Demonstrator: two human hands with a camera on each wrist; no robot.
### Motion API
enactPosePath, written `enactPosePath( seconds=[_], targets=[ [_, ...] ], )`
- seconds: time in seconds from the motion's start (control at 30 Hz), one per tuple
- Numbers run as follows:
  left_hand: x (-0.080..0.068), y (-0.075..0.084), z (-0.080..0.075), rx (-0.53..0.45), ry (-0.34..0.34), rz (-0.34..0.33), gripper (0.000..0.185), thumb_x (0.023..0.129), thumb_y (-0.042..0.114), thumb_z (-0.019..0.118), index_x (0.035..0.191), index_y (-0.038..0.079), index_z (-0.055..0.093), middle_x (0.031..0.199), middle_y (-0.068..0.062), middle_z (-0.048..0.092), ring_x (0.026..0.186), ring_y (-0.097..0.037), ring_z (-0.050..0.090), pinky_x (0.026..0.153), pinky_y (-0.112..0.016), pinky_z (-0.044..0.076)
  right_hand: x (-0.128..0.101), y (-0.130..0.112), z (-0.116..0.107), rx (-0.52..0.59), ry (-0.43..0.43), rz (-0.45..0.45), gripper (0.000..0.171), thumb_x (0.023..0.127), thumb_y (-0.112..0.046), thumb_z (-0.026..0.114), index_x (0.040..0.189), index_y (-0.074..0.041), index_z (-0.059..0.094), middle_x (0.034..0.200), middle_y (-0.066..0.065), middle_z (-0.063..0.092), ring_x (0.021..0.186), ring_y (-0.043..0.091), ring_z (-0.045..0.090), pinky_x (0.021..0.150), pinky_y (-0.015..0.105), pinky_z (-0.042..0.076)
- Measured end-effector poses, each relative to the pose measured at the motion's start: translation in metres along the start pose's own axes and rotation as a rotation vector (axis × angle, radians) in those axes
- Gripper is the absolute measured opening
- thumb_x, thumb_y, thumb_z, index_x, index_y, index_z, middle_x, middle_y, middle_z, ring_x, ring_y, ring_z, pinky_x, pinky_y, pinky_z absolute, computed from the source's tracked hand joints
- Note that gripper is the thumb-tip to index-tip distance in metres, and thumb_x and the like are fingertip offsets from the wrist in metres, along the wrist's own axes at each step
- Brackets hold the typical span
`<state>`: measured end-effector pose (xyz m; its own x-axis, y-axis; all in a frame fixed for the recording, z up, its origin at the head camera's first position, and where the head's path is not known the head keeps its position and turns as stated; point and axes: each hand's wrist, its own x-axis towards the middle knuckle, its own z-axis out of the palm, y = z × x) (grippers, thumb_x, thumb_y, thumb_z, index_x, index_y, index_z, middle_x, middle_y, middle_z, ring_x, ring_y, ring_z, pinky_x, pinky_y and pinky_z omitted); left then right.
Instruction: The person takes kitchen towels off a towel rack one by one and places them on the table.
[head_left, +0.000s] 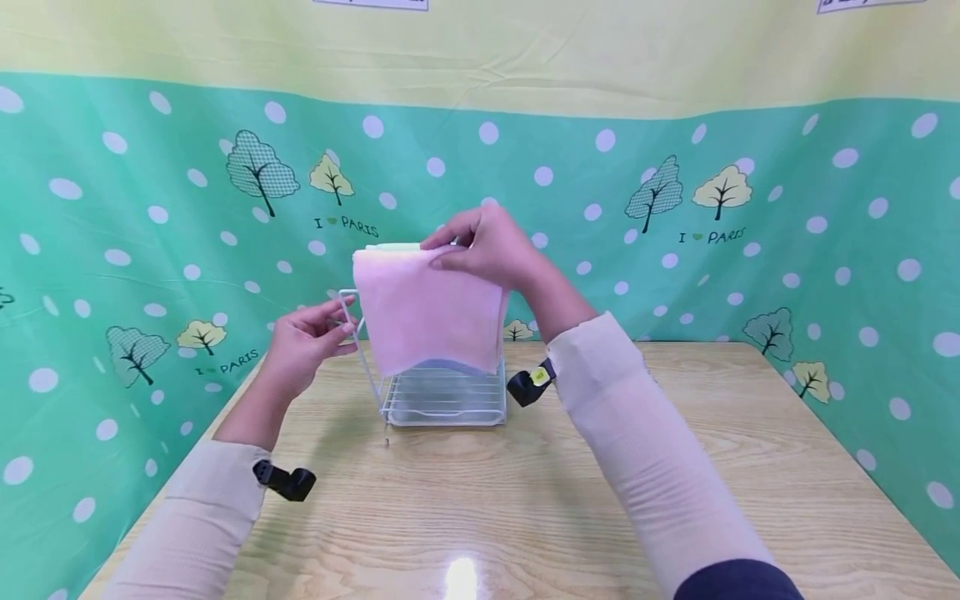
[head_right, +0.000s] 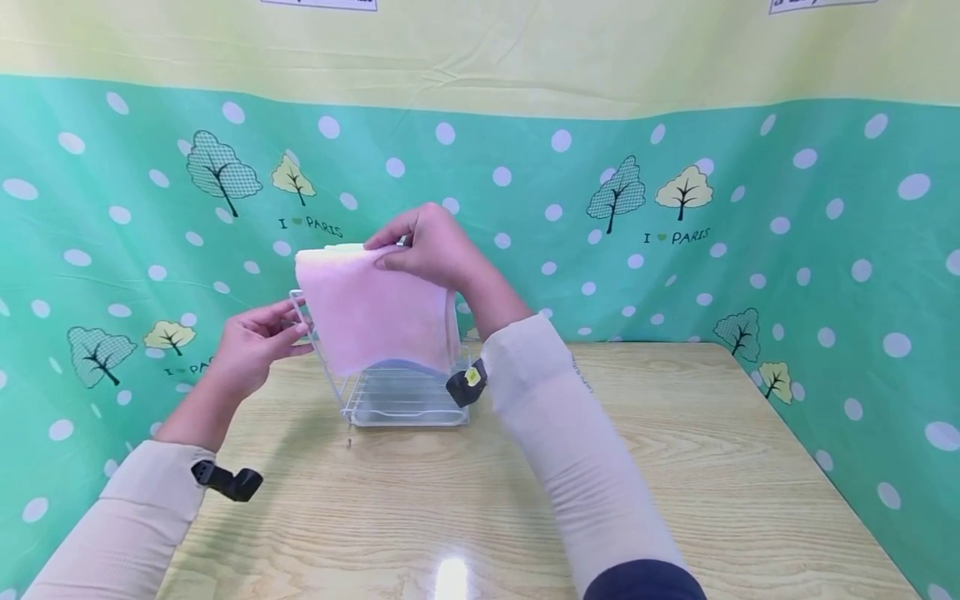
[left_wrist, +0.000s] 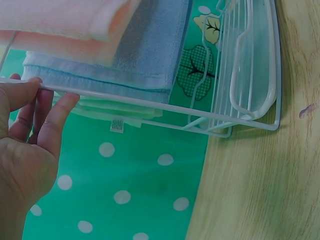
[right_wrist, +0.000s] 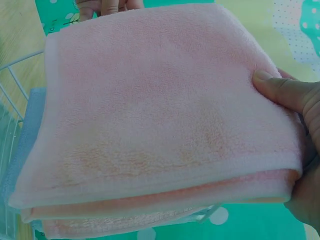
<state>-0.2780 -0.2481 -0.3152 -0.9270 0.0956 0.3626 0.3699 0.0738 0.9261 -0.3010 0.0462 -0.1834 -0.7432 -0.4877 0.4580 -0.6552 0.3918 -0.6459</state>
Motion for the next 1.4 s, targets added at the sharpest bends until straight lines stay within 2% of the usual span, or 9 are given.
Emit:
enactPosePath(
  seconds=[0.13, 0.3, 0.5, 0.6, 0.73, 1.13, 1.3, 1.4],
  targets=[
    [-0.001, 0.000, -0.001, -0.010, -0.004, 0.008, 0.040, 0.090, 0.000, 0.068, 0.129, 0.002, 0.062, 0.095, -0.006, 0.063, 0.084, -0.015, 0.062, 0.079, -0.037, 0.058, -0.001, -0.003, -0.004, 0.009, 0.018, -0.013, 0.015, 0.081, -0.012, 0.081, 0.095, -0.013, 0.080, 0.084, -0.003, 0.074, 0.063, 0.019, 0.054, 0.051, 0.025, 0.047],
    [0.000, -0.001, -0.001, -0.025, -0.008, 0.014, 0.038, 0.089, -0.002, 0.068, 0.126, 0.008, 0.066, 0.094, -0.006, 0.063, 0.083, -0.015, 0.062, 0.080, -0.039, 0.058, -0.004, -0.005, -0.009, 0.032, 0.047, -0.027, 0.016, 0.079, -0.011, 0.082, 0.095, -0.013, 0.080, 0.080, -0.002, 0.073, 0.059, 0.019, 0.052, 0.047, 0.024, 0.045],
    [0.000, 0.000, 0.000, 0.019, 0.014, -0.002, 0.038, 0.090, 0.000, 0.068, 0.126, 0.012, 0.067, 0.094, -0.006, 0.063, 0.083, -0.015, 0.062, 0.079, -0.038, 0.059, -0.006, -0.001, -0.014, 0.060, 0.075, -0.063, 0.017, 0.078, -0.009, 0.082, 0.095, -0.012, 0.080, 0.081, -0.002, 0.073, 0.059, 0.020, 0.053, 0.046, 0.025, 0.045],
    [-0.001, -0.001, 0.001, 0.038, 0.019, -0.010, 0.038, 0.090, 0.001, 0.068, 0.126, 0.012, 0.066, 0.095, -0.005, 0.063, 0.083, -0.015, 0.062, 0.080, -0.038, 0.059, -0.009, 0.002, -0.017, 0.078, 0.096, -0.075, 0.017, 0.078, -0.008, 0.083, 0.095, -0.011, 0.080, 0.083, -0.001, 0.073, 0.063, 0.021, 0.056, 0.048, 0.026, 0.047],
    [0.000, -0.001, 0.001, 0.017, 0.008, -0.011, 0.038, 0.090, 0.002, 0.069, 0.127, 0.009, 0.065, 0.095, -0.007, 0.062, 0.083, -0.015, 0.061, 0.080, -0.038, 0.058, -0.014, 0.005, -0.021, 0.100, 0.141, -0.087, 0.018, 0.077, -0.009, 0.084, 0.095, -0.011, 0.080, 0.085, 0.000, 0.074, 0.066, 0.022, 0.059, 0.049, 0.025, 0.047],
    [-0.001, 0.002, 0.001, -0.021, 0.006, -0.009, 0.039, 0.089, -0.002, 0.068, 0.126, 0.010, 0.066, 0.094, -0.006, 0.062, 0.083, -0.016, 0.061, 0.078, -0.034, 0.060, -0.021, 0.012, -0.037, 0.195, 0.244, -0.081, 0.020, 0.075, -0.009, 0.086, 0.094, -0.008, 0.080, 0.091, 0.003, 0.074, 0.065, 0.021, 0.053, 0.043, 0.020, 0.041],
    [-0.001, 0.003, 0.001, -0.035, 0.005, -0.007, 0.038, 0.089, -0.002, 0.068, 0.125, 0.010, 0.066, 0.094, -0.006, 0.062, 0.083, -0.015, 0.061, 0.077, -0.034, 0.060, -0.025, 0.014, -0.043, 0.243, 0.279, -0.037, 0.019, 0.075, -0.010, 0.085, 0.093, -0.008, 0.080, 0.091, 0.003, 0.074, 0.061, 0.017, 0.053, 0.044, 0.020, 0.047],
    [0.000, 0.003, 0.001, -0.034, 0.003, -0.010, 0.038, 0.089, -0.002, 0.068, 0.125, 0.010, 0.066, 0.095, -0.007, 0.062, 0.083, -0.015, 0.061, 0.077, -0.033, 0.060, -0.028, 0.014, -0.047, 0.274, 0.275, -0.008, 0.019, 0.076, -0.009, 0.084, 0.094, -0.007, 0.079, 0.090, 0.005, 0.074, 0.059, 0.017, 0.058, 0.047, 0.022, 0.054]
  ],
)
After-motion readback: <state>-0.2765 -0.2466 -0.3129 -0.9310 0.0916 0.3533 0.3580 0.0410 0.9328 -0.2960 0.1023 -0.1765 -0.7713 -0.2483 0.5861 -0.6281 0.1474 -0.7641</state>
